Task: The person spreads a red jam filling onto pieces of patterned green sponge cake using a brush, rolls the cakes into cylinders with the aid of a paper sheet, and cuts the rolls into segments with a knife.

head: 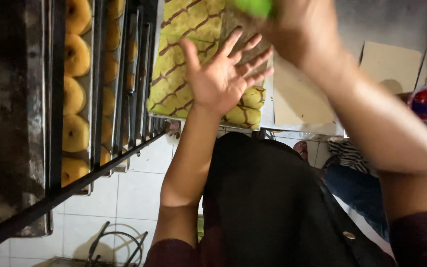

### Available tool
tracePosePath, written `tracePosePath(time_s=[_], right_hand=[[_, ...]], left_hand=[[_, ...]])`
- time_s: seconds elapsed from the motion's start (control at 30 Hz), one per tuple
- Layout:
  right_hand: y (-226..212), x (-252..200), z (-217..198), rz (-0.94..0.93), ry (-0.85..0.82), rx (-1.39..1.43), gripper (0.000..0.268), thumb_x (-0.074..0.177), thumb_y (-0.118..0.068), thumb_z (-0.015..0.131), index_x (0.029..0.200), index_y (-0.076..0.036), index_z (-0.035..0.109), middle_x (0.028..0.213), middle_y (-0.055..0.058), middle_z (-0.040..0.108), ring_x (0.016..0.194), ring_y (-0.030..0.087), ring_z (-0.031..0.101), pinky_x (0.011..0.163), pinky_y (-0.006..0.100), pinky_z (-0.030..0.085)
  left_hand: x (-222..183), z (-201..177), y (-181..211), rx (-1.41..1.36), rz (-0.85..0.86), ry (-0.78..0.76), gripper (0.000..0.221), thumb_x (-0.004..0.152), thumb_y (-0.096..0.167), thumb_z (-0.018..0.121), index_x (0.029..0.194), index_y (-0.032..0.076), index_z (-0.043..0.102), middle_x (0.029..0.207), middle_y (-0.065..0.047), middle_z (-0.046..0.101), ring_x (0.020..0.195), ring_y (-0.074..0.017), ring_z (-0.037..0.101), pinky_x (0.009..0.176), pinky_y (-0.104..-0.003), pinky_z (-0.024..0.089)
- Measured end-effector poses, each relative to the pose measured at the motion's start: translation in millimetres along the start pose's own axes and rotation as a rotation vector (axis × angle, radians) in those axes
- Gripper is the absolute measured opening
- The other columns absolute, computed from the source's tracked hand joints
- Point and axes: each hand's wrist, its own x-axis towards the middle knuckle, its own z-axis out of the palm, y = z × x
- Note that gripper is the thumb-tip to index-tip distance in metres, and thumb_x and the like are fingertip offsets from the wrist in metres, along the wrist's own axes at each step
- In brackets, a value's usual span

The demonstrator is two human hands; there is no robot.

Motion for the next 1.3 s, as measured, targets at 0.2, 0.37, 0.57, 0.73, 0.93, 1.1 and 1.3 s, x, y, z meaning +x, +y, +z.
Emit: tracePosePath(time_s=[0.2, 0.37, 0.57, 0.73, 0.93, 1.1, 1.3], right_hand=[[-49.9, -153.7, -7.2, -0.110, -0.004, 0.358, 0.079, 0.108, -0.039, 0.107, 0.167, 0.001, 0.075, 0.168, 0.025, 0.083, 0.165, 0.054, 0.075, 0.133, 0.067, 0.068], [84.2, -250.2, 62.7, 0.090, 0.229, 0.282, 0.038, 0.120, 0.021, 0.087, 0.156, 0.014, 0.078, 0.157, 0.037, 0.083, 0.150, 0.053, 0.080, 0.134, 0.061, 0.070], [158.3, -345.9, 159.1, 0.202, 0.010, 0.003, 0.079, 0.115, -0.014, 0.096, 0.177, 0.019, 0.062, 0.176, 0.050, 0.062, 0.165, 0.067, 0.059, 0.152, 0.071, 0.044], [117.2, -324.3, 83.8, 0.797, 0.186, 0.838, 0.046, 0.131, -0.019, 0.072, 0.175, -0.006, 0.067, 0.180, 0.019, 0.073, 0.165, 0.036, 0.074, 0.133, 0.050, 0.062], [213.6, -394.5, 143.8, 0.776, 0.390, 1.805, 0.074, 0.120, -0.031, 0.071, 0.185, 0.001, 0.059, 0.155, 0.022, 0.085, 0.133, 0.037, 0.093, 0.120, 0.062, 0.078], [221.4, -357.5, 92.9, 1.070, 0.200, 1.353, 0.067, 0.126, -0.017, 0.076, 0.187, -0.004, 0.052, 0.182, 0.020, 0.060, 0.159, 0.037, 0.065, 0.139, 0.058, 0.053], [232.5, -330.3, 114.5, 1.114, 0.134, 1.302, 0.045, 0.121, -0.016, 0.080, 0.165, -0.010, 0.075, 0.158, 0.010, 0.088, 0.143, 0.025, 0.087, 0.127, 0.043, 0.073]], left_hand=[[-72.3, -35.3, -22.7, -0.125, 0.258, -0.062, 0.109, 0.104, 0.103, 0.062, 0.178, 0.024, 0.074, 0.181, -0.011, 0.071, 0.171, -0.0485, 0.061, 0.139, -0.077, 0.050], [-128.4, -1.0, 9.8, 0.001, 0.363, -0.179, 0.121, 0.105, 0.085, 0.090, 0.195, 0.007, 0.066, 0.193, -0.018, 0.072, 0.184, -0.0504, 0.064, 0.152, -0.089, 0.050], [-120.6, 9.5, 15.1, 0.234, 0.466, -0.433, 0.118, 0.118, 0.099, 0.072, 0.209, 0.024, 0.061, 0.216, -0.008, 0.057, 0.204, -0.0467, 0.045, 0.162, -0.087, 0.041], [-105.8, -26.0, -25.5, 0.279, 0.293, -0.391, 0.103, 0.121, 0.080, 0.082, 0.200, 0.013, 0.070, 0.195, -0.015, 0.079, 0.182, -0.0397, 0.070, 0.151, -0.067, 0.062], [86.6, -116.5, -211.3, 0.488, 0.060, 0.018, 0.089, 0.111, 0.055, 0.105, 0.184, 0.016, 0.072, 0.164, -0.024, 0.087, 0.144, -0.0436, 0.087, 0.123, -0.069, 0.073], [85.0, -84.9, -229.6, 0.787, -0.102, 0.364, 0.122, 0.091, 0.057, 0.102, 0.189, 0.018, 0.041, 0.181, -0.025, 0.046, 0.161, -0.0469, 0.055, 0.130, -0.075, 0.046], [91.4, -94.1, -246.7, 1.019, 0.061, 0.523, 0.102, 0.103, 0.047, 0.086, 0.188, 0.010, 0.042, 0.191, -0.014, 0.050, 0.177, -0.0334, 0.047, 0.145, -0.051, 0.038]])
